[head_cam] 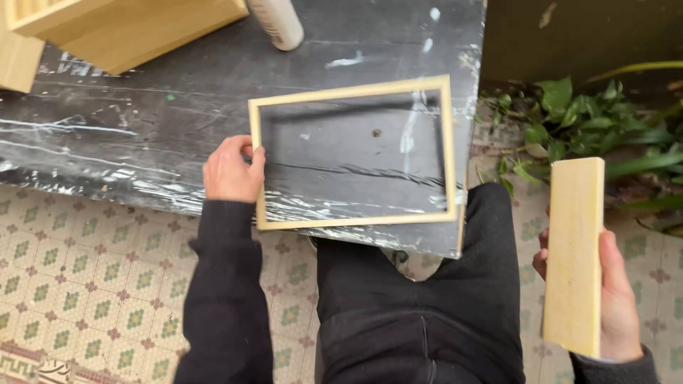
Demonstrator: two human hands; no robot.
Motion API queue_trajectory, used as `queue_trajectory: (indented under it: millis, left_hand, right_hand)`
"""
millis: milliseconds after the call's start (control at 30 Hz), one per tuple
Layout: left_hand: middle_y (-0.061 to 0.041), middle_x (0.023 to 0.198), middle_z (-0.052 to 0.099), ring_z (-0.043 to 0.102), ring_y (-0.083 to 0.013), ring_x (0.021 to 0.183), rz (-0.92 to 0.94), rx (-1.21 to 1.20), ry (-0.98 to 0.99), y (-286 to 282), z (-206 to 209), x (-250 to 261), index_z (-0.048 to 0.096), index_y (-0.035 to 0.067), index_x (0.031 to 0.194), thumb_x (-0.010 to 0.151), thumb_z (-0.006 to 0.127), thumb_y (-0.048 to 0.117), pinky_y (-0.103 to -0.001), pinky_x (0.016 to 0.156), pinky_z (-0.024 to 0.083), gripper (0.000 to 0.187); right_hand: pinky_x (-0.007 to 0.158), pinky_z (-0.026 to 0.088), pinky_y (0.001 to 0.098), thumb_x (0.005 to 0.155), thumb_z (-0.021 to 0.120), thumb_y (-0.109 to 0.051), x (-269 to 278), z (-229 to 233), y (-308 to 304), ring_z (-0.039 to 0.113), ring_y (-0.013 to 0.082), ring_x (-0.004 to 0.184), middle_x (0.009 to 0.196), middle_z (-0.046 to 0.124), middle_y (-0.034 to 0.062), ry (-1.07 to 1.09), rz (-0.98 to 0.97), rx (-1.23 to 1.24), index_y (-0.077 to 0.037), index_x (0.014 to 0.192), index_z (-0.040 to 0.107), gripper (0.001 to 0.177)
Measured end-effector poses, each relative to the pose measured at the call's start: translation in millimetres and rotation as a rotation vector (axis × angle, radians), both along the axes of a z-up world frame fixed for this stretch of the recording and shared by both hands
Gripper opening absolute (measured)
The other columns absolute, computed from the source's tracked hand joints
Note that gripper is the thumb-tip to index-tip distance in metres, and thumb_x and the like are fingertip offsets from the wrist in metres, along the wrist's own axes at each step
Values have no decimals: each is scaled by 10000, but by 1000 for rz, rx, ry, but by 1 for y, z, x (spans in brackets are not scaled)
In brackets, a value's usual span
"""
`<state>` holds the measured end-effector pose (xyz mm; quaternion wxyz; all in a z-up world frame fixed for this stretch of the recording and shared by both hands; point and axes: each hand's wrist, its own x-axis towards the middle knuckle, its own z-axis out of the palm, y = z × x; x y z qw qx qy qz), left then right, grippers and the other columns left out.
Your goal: Sanding the edges and surfaces of a wooden picture frame using a sanding block.
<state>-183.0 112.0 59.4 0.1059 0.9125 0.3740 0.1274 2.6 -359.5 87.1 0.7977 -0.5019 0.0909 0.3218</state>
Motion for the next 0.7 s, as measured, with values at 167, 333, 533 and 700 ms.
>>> queue_trajectory:
  millis: [167, 333, 533, 700]
  left_hand:
    - [-89, 1012, 750, 753, -218, 799, 211, -278, -354, -61, 60, -19, 631, 36, 1169, 952, 707, 234, -378, 719, 580, 303]
    - [-129, 1068, 733, 733, -196, 892, 125, -421, -705, -126, 68, -32, 566, -26, 1329, 928, 732, 89, -326, 719, 661, 449]
    - [-137, 1088, 714, 755, -239, 952, -94, -359, -774, -167, 50, -41, 607, -34, 1231, 906, 813, 45, -339, 800, 664, 393]
    - [-130, 1131, 697, 743, -299, 1009, -295, -111, -772, -166, 41, -46, 538, 3, 1258, 897, 865, 50, -359, 850, 637, 489]
  right_hand:
    - [1005, 469, 424, 1201, 397, -447, -4, 7, 4, 568, 242, 1103, 1327, 539, 146, -23, 73, 41, -53, 1583, 384, 549]
    - [1022, 490, 457, 981, 530, -342, -20, 44, 54, 605, 256, 1146, 1519, 520, 141, -291, 334, -150, -101, 1636, 437, 705]
    - [1014, 494, 447, 825, 742, -98, -61, 38, 134, 576, 357, 1216, 1477, 556, 142, -1540, 749, -670, -149, 1354, 641, 541]
    - [941, 503, 462, 822, 748, -117, -77, 29, 151, 575, 384, 1153, 1417, 587, 123, -1642, 812, -801, -169, 1348, 653, 536]
